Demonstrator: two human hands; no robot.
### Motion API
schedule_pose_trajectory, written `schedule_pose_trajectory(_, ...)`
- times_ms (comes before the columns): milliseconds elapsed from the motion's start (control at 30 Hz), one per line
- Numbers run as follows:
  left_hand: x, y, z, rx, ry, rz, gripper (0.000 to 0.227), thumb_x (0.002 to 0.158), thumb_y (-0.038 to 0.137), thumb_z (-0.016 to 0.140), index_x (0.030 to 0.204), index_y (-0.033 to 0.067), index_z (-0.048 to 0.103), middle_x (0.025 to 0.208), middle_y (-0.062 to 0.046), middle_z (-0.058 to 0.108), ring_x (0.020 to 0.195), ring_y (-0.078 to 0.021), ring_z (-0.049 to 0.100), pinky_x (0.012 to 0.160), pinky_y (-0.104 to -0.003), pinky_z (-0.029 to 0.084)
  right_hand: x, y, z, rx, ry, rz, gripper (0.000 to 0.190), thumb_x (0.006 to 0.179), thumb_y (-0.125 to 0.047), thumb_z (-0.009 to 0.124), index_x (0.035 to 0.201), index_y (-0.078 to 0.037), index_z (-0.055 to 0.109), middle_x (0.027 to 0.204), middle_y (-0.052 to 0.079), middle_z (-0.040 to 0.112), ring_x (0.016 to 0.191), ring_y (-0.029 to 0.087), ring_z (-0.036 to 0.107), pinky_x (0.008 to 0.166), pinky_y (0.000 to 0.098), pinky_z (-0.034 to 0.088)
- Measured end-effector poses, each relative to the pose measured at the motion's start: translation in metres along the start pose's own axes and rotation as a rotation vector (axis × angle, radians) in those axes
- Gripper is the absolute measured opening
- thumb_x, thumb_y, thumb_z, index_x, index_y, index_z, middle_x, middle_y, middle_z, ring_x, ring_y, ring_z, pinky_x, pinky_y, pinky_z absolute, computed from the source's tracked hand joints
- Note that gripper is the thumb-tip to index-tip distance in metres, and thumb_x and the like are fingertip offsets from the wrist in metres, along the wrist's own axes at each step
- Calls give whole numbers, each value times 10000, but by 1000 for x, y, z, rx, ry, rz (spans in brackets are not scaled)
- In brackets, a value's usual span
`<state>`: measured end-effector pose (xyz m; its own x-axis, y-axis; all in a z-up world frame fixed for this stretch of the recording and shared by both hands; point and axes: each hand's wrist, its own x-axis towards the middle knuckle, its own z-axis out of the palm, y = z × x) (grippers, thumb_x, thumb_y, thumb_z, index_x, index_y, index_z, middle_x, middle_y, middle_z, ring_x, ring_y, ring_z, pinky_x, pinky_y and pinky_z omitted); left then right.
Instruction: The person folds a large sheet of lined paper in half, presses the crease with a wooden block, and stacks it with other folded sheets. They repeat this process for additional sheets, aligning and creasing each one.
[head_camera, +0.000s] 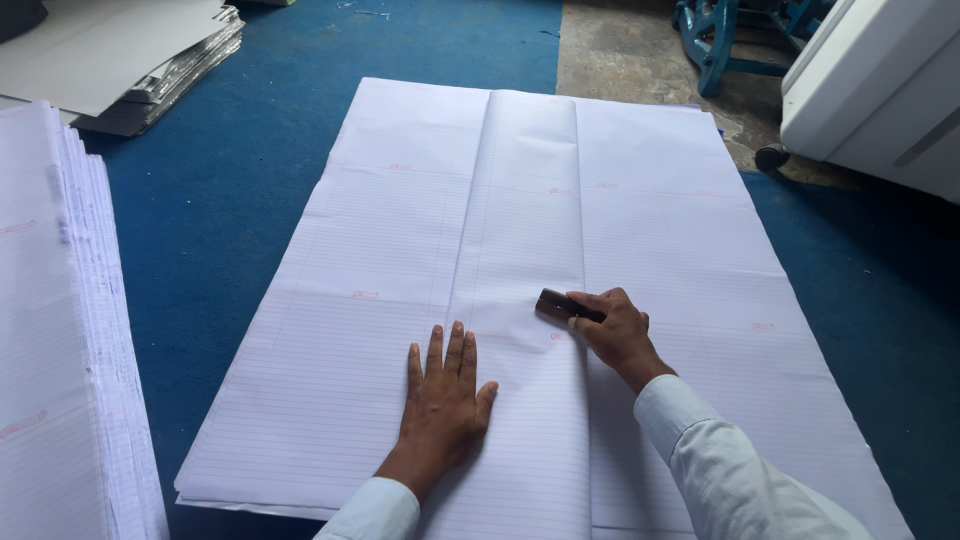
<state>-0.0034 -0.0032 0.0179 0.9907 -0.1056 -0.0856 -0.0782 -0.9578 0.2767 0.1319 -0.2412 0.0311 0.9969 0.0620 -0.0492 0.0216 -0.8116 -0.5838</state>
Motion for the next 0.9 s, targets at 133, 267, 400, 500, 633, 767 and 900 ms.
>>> schedule_pose_trajectory(133,-2,1,0,-10,67,22,748,1020,467,303,1565,6,79,1663,-172,39,1532,-341,-50,1204,-552,-48,-15,0,-1,-116,-1,-44,415,839,-268,771,1252,-292,748,1097,33,633,1065,198,642,1127,460,346)
schedule_pose_trajectory(267,-2,1,-1,-12,72,19,746,1020,458,309,1568,2,89,1666,-173,47,1536,-340,-37,1209,-545,-45,-35,4,1,30,-36,29,463,804,-292,755,1265,-325,724,1100,27,601,1060,195,614,1051,408,469)
schedule_pose_trajectory(400,-4,3,-3,-7,71,6,745,1022,459,311,1573,5,101,1674,-162,51,1542,-337,-21,1214,-544,-38,-57,6,2,-16,-50,-9,436,831,-293,732,1265,-325,725,1087,19,598,1048,182,585,1073,407,343)
schedule_pose_trajectory(500,-6,5,-5,-9,91,13,737,1024,445,308,1575,5,97,1671,-160,48,1539,-337,-27,1210,-544,-46,-72,4,1,-49,-54,-38,427,838,-275,726,1264,-305,728,1081,18,602,1050,178,572,1080,401,283)
schedule_pose_trajectory(633,-8,7,-6,3,72,-15,722,1030,443,289,1582,23,85,1681,-142,37,1544,-319,-32,1217,-544,-52,-91,1,0,-33,-60,-28,418,842,-265,731,1259,-297,741,1083,16,591,1057,183,554,1082,393,279)
schedule_pose_trajectory(767,-10,8,-6,-1,82,-19,711,1035,440,267,1585,34,75,1684,-129,25,1545,-301,-41,1216,-545,-59,-109,-1,0,-21,-70,-8,410,859,-266,725,1268,-295,728,1072,8,588,1049,182,541,1052,381,312)
schedule_pose_trajectory(900,-11,11,-8,8,70,-32,703,1038,437,251,1590,42,67,1687,-117,16,1546,-294,-47,1214,-551,-64,-124,-4,-1,-14,-77,-3,408,864,-249,720,1269,-291,727,1064,8,580,1047,181,538,1055,387,309)
